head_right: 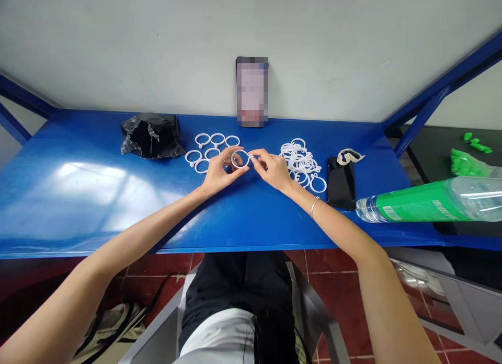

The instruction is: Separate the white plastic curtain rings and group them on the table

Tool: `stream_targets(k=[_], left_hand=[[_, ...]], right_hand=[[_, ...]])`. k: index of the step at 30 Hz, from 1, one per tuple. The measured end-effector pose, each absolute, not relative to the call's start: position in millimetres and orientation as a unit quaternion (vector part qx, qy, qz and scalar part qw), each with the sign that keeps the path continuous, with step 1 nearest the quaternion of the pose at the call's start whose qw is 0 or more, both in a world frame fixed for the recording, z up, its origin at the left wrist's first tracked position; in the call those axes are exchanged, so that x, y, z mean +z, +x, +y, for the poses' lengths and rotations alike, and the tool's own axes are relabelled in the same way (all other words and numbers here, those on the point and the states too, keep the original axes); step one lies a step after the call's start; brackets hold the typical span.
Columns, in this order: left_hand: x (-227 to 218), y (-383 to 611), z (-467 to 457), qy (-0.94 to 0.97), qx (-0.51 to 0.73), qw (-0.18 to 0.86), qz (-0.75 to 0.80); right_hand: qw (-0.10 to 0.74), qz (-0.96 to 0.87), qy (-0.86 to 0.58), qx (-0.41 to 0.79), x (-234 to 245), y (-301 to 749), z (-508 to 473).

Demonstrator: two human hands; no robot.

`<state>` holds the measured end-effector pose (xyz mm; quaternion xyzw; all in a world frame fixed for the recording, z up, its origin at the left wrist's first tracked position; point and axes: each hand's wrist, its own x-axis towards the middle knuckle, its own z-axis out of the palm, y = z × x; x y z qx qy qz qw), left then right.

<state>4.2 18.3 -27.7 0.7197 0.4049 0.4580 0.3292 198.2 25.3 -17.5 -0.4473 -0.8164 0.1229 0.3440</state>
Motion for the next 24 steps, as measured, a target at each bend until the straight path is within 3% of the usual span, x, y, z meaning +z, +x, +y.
stream_targets(k=[9,24], left_hand=[[-29.6,2.9,19.1,0.725,0.468,0.32,0.392],[-23.2,3.3,16.0,0.718,0.474,0.344,0.376]], right_hand=[[0.36,-0.816,-0.423,0.161,-19.3,199.8,23.6],[0.39,-0.834,-0.368,0.126,-20.8,200.1,26.0]])
